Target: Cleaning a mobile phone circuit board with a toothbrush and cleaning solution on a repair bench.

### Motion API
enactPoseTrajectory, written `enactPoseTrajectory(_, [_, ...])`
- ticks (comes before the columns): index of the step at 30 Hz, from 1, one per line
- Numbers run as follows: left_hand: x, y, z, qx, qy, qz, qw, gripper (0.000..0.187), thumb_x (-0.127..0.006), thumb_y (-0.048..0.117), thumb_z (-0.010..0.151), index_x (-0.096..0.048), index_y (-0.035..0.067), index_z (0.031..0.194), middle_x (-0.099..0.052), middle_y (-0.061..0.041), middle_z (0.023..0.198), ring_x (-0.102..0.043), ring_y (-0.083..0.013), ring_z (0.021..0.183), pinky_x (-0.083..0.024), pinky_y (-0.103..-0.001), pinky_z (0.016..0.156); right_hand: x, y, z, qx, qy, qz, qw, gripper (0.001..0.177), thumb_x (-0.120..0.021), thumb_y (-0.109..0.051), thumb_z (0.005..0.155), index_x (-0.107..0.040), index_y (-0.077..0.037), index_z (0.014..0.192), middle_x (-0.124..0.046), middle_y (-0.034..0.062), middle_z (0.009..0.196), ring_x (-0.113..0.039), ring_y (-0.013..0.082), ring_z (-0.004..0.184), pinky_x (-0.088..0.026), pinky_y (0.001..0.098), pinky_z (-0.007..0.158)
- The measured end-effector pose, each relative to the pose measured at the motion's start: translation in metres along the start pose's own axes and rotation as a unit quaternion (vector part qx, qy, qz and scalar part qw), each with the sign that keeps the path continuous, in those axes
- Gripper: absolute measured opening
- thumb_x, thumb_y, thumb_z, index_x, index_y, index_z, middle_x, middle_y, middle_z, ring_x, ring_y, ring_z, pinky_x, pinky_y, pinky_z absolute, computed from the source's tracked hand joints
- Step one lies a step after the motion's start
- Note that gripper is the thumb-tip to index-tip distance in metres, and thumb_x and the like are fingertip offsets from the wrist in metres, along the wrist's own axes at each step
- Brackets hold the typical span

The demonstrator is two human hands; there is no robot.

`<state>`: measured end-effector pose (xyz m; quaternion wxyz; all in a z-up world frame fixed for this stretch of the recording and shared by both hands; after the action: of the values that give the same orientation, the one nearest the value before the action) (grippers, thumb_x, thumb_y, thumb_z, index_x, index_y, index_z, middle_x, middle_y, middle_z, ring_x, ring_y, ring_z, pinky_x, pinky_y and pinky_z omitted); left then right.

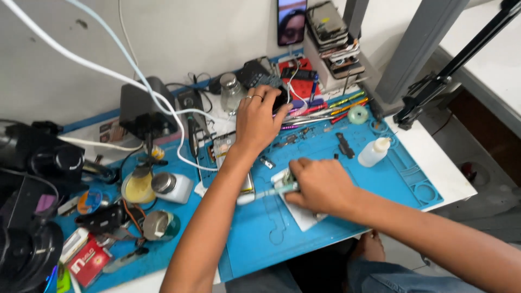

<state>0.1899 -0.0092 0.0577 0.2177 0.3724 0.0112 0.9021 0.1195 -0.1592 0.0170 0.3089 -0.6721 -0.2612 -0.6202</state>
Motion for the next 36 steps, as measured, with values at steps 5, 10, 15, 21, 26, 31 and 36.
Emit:
enactPoseTrajectory(5, [0.083, 0.029, -0.033, 0.091, -0.027, -0.177, 0.98, 0.025, -0.056, 0.025, 0.101, -0.065, 0.003, 0.112, -0.066, -0.01, 0.104, -0.064, -0.0245, 0.093, -0.052, -0.038, 0.077, -0.005, 0.015, 0.005, -0.042, -0.006, 0.039, 0.998, 0.061, -0.067, -0.065, 0.081, -0.056, -0.011, 0.107, -0.066, 0.0104, 0.092, -0.065, 0.0381, 0.072, -0.049, 0.0523, 0.049])
enactPoseTrajectory(10, [0.097, 0.038, -0.088, 0.201, -0.085, -0.271, 0.938, 0.019, -0.056, 0.021, 0.097, -0.068, 0.008, 0.104, -0.072, -0.007, 0.098, -0.067, -0.0185, 0.086, -0.055, -0.031, 0.075, 0.021, 0.05, -0.033, -0.089, 0.01, 0.111, 0.99, 0.083, -0.066, -0.073, 0.075, -0.061, -0.011, 0.13, -0.073, 0.0074, 0.115, -0.071, 0.0309, 0.098, -0.055, 0.0498, 0.076])
enactPoseTrajectory(15, [0.059, 0.068, -0.126, 0.169, -0.268, -0.208, 0.926, 0.082, -0.075, 0.044, 0.083, -0.04, 0.003, 0.145, -0.053, -0.018, 0.141, -0.045, -0.036, 0.13, -0.041, -0.049, 0.103, 0.029, 0.07, -0.072, -0.124, -0.039, 0.21, 0.969, 0.043, -0.047, -0.037, 0.097, -0.064, -0.014, 0.13, -0.076, 0.0054, 0.112, -0.072, 0.0295, 0.088, -0.054, 0.045, 0.076])
enactPoseTrajectory(21, [0.019, 0.063, -0.133, 0.153, -0.243, -0.16, 0.944, 0.111, -0.088, 0.058, 0.066, -0.037, 0.001, 0.147, -0.054, -0.023, 0.138, -0.046, -0.045, 0.13, -0.042, -0.053, 0.1, -0.019, 0.069, -0.087, 0.013, -0.038, 0.158, 0.987, 0.039, -0.045, -0.033, 0.1, -0.058, -0.012, 0.129, -0.069, 0.0084, 0.115, -0.071, 0.0301, 0.096, -0.058, 0.0448, 0.081])
enactPoseTrajectory(26, [0.023, 0.063, -0.14, 0.182, -0.257, -0.185, 0.931, 0.097, -0.087, 0.052, 0.067, -0.042, 0.005, 0.139, -0.057, -0.019, 0.13, -0.046, -0.0426, 0.123, -0.043, -0.052, 0.095, -0.038, 0.074, -0.099, 0.051, -0.028, 0.073, 0.996, 0.043, -0.044, -0.033, 0.098, -0.05, -0.016, 0.137, -0.064, 0.0021, 0.102, -0.066, 0.0291, 0.065, -0.054, 0.0454, 0.051])
enactPoseTrajectory(31, [0.025, 0.062, -0.14, 0.145, -0.231, -0.199, 0.941, 0.089, -0.081, 0.05, 0.075, -0.045, 0.003, 0.141, -0.056, -0.017, 0.134, -0.051, -0.0376, 0.119, -0.046, -0.052, 0.09, -0.044, 0.069, -0.107, 0.18, 0.048, 0.059, 0.981, 0.053, -0.052, -0.021, 0.094, -0.044, -0.011, 0.146, -0.065, 0.0004, 0.096, -0.054, 0.0191, 0.036, -0.045, 0.038, 0.031])
enactPoseTrajectory(36, [0.023, 0.063, -0.136, 0.147, -0.271, -0.196, 0.931, 0.096, -0.081, 0.052, 0.075, -0.038, 0.007, 0.148, -0.059, -0.016, 0.131, -0.049, -0.0375, 0.118, -0.045, -0.053, 0.087, -0.054, 0.071, -0.125, 0.169, 0.06, 0.067, 0.981, 0.051, -0.052, -0.023, 0.094, -0.048, -0.01, 0.143, -0.066, 0.004, 0.102, -0.056, 0.022, 0.042, -0.05, 0.0369, 0.036])
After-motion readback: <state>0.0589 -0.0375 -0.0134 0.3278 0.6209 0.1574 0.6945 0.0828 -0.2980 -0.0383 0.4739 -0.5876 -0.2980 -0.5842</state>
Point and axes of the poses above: each hand's wrist, its own z-axis towards the middle knuckle, its own x-axis out of the back of the hand, y = z × x, the point moved 5 cm from there along z, towards the middle knuckle
